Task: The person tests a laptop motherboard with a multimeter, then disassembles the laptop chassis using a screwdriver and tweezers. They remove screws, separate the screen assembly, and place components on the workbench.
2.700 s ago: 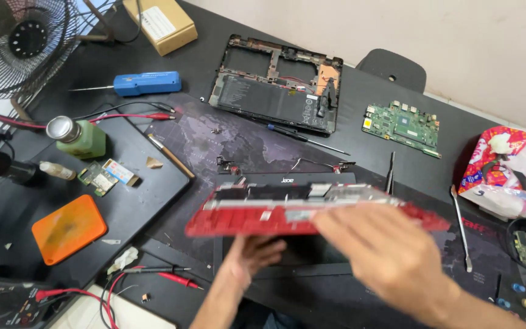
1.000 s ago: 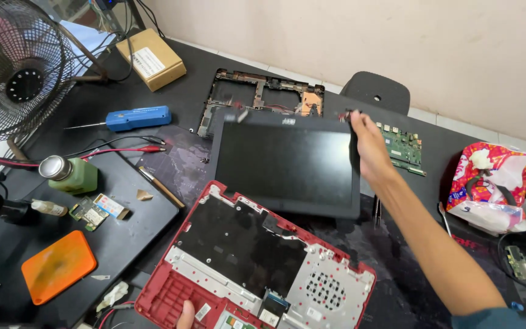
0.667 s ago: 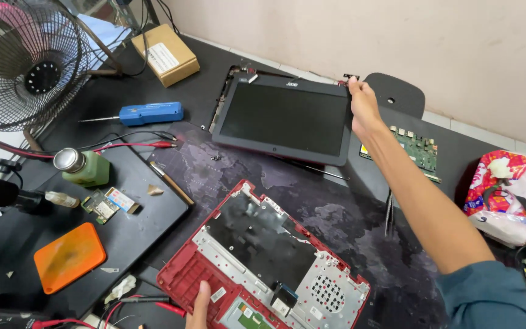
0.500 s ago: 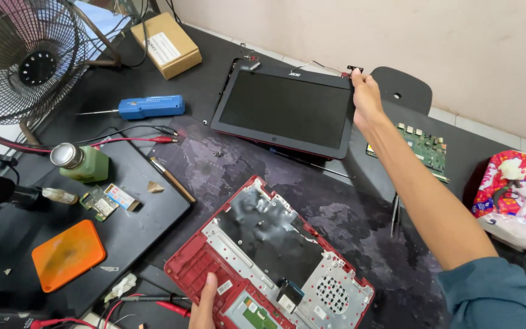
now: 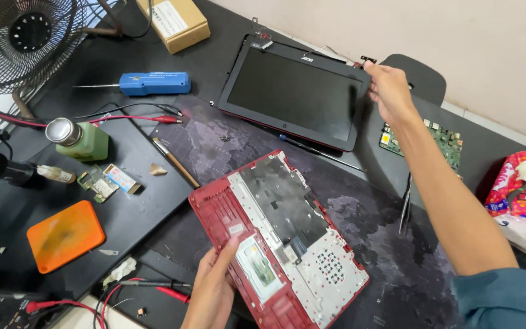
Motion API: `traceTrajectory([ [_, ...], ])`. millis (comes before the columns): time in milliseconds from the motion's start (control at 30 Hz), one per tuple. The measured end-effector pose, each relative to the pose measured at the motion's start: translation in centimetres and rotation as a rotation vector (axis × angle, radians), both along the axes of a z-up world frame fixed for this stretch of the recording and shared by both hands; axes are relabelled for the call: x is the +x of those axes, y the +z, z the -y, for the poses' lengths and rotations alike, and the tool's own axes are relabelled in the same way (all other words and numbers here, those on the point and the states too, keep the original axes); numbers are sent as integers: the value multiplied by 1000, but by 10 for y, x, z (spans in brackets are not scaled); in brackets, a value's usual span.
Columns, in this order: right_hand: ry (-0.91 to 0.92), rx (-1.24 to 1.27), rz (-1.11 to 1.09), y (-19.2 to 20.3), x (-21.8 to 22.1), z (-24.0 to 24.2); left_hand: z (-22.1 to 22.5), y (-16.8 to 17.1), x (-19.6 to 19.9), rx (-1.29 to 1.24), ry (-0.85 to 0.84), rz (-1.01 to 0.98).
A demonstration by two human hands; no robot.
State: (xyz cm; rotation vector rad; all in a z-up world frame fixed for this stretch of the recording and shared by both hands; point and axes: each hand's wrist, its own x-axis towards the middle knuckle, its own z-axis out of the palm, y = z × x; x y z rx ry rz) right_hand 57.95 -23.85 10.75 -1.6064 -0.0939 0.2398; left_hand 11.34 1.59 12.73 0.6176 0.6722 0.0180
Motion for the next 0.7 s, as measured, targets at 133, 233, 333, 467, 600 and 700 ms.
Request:
traceTrajectory([
  [133,-77,23,-18,13,-17,-2,4,16,8,55,-47,38],
  [233,-66,14,-16,22,-36,-2,4,16,10,49,-98,96],
  [333,-80,-191,151,32,-74,-10,2,13,9,58,-161,87],
  [467,17,-476,887,67,-170,-37,-6,6,9,156,-195,64],
  [600,275,-655,871,61,-228,-49,-15,10,16,267,-198,64],
  [700,275,-782,1027,39,-235,-53,-24,5,21,327,-165,116],
])
